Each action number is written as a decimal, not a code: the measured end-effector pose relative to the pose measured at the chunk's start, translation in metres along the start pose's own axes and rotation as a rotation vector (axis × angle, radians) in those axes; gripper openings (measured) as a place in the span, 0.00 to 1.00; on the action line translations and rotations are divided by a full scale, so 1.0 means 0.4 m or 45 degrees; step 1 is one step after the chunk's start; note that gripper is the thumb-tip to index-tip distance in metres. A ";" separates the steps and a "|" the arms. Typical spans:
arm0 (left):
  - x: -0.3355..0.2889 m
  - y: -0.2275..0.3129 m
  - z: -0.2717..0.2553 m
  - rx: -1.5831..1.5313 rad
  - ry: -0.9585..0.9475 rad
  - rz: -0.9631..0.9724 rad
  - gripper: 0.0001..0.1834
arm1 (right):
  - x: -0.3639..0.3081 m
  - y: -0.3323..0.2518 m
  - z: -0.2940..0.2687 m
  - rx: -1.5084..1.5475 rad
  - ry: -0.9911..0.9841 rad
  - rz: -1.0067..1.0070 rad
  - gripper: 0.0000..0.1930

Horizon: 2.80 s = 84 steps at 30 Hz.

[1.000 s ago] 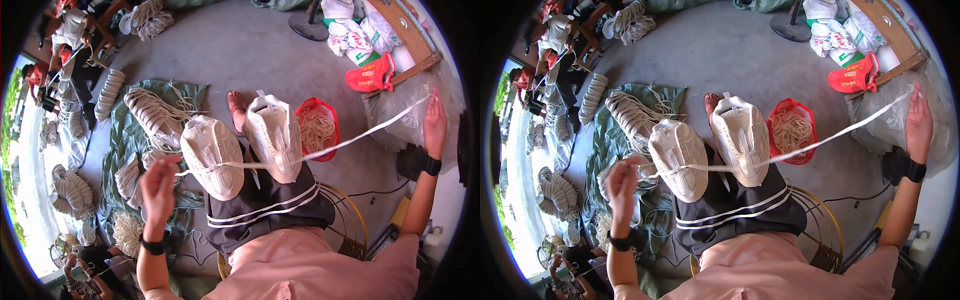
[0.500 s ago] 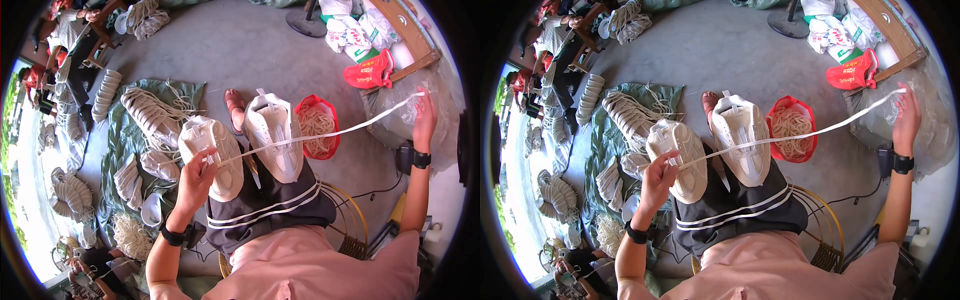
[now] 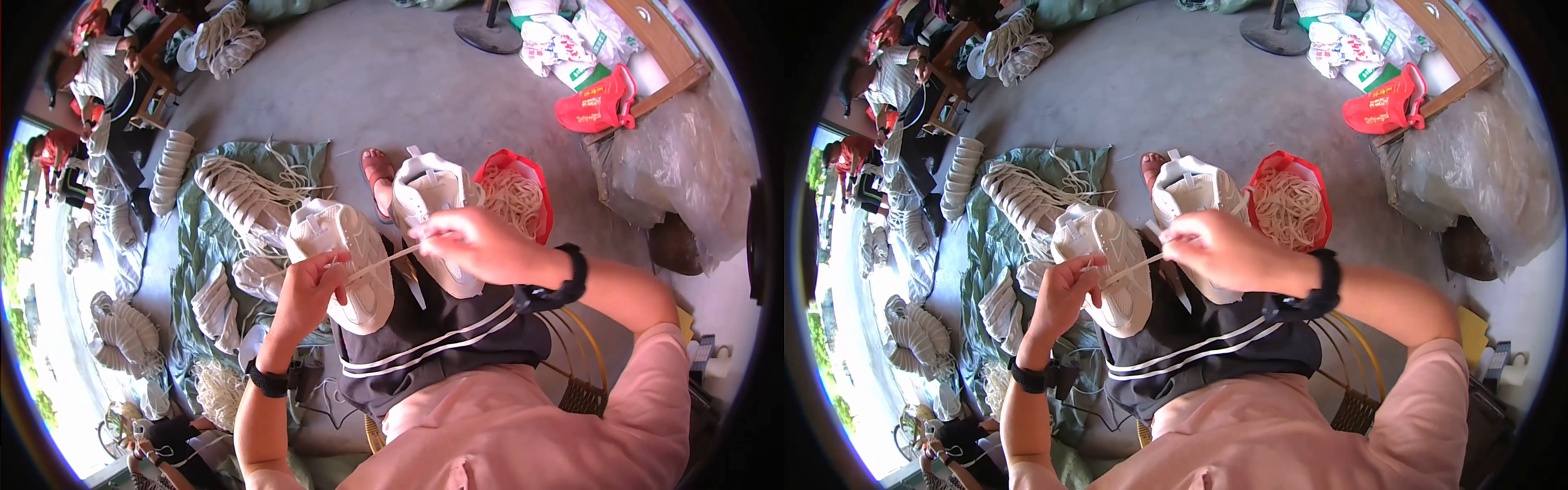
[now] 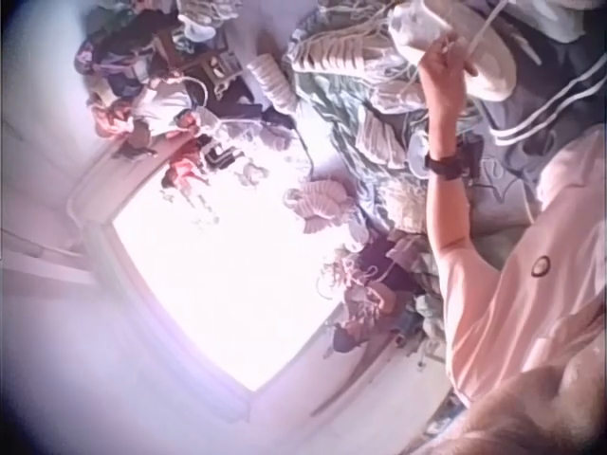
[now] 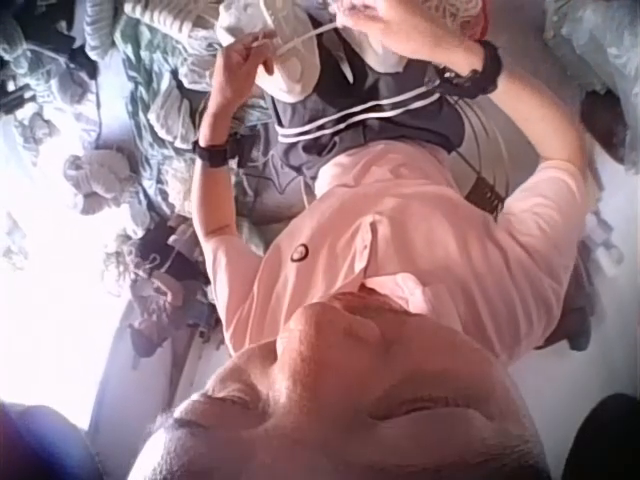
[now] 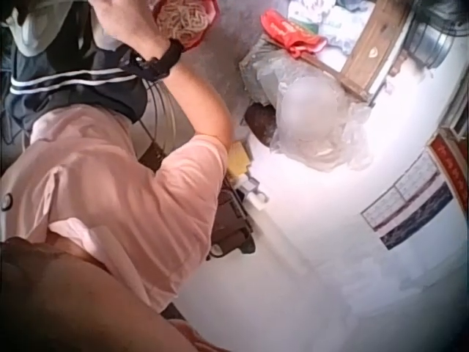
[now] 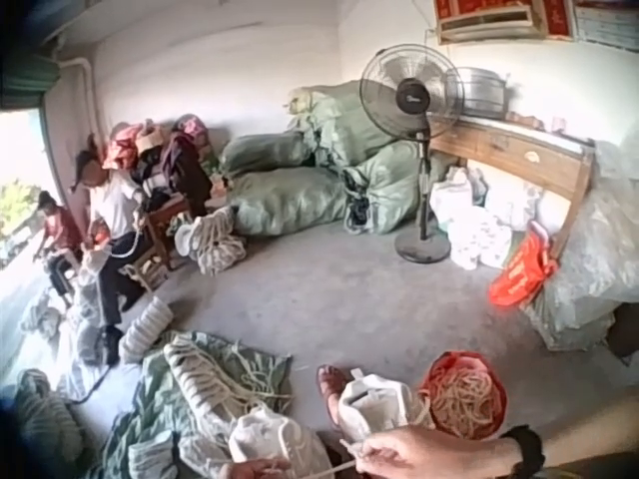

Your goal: Lacing and preparing multiple pairs of white sneakers for manufacturing assembly.

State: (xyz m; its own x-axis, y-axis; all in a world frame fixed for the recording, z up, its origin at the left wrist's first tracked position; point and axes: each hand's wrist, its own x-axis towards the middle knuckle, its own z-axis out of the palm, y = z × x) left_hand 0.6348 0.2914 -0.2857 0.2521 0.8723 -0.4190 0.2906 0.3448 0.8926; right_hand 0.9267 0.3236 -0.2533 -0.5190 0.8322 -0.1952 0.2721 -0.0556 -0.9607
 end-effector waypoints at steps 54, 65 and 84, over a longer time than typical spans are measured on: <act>0.103 0.015 -0.015 0.363 -0.265 -0.108 0.05 | 0.060 0.126 0.211 -0.175 0.246 0.041 0.07; 0.104 0.000 -0.037 0.328 -0.264 -0.115 0.03 | 0.061 0.156 0.252 -0.444 0.209 0.017 0.08; 0.106 -0.023 -0.077 0.312 -0.296 -0.097 0.04 | 0.103 0.173 0.314 -0.602 0.382 -0.275 0.05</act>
State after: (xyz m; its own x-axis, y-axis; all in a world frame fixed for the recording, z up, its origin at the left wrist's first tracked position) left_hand 0.6141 0.3359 -0.3065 0.4163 0.7351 -0.5350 0.5227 0.2879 0.8024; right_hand 0.8223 0.2847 -0.3525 -0.3698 0.9206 0.1254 0.5528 0.3265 -0.7667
